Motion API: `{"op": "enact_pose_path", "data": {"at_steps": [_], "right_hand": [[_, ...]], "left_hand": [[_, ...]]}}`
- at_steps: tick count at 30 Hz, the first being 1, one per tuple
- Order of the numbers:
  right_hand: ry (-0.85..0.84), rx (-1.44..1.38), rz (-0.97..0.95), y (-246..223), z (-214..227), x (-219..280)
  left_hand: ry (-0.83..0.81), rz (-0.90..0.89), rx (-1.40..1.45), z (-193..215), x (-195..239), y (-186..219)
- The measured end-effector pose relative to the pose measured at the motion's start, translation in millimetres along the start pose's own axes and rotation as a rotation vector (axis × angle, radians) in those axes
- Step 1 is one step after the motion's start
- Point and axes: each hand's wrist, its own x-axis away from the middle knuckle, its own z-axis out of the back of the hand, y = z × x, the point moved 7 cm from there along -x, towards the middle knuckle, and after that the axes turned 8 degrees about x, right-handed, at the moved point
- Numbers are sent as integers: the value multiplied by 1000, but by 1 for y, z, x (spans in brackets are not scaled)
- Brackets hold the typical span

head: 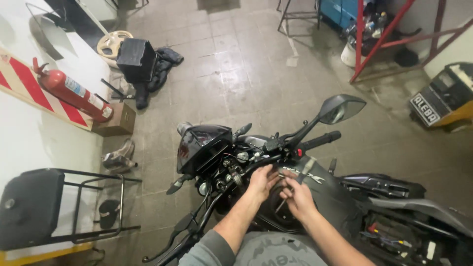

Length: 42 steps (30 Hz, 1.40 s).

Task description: The person works on the handlebar area of a motorcycle, using a wrench to tighten or loosen bolts on the control housing. They manipulate the handlebar components and wires while holding the tool.

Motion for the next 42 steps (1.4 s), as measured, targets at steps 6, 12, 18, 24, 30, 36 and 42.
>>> {"op": "enact_pose_path", "data": {"at_steps": [6, 12, 18, 24, 30, 36, 42], "right_hand": [[-94, 161, -49, -34, -3, 39], [-283, 170, 26, -61, -27, 44], [-390, 108, 84, -59, -19, 28], [-238, 238, -7, -74, -37, 37], [-183, 385, 34, -80, -53, 47], [-168, 444, 155, -74, -40, 37], [47, 636, 177, -70, -3, 19]], "left_hand": [[-27, -33, 11, 10, -9, -8], [-18, -31, 74, 3, -9, -8], [-40, -16, 139, -2, -5, -11], [-61, -33, 186, -6, -4, -5], [-102, -6, 223, -1, 0, -8], [-93, 37, 222, -6, 15, -1], [-111, 7, 270, -2, 4, -8]]}}
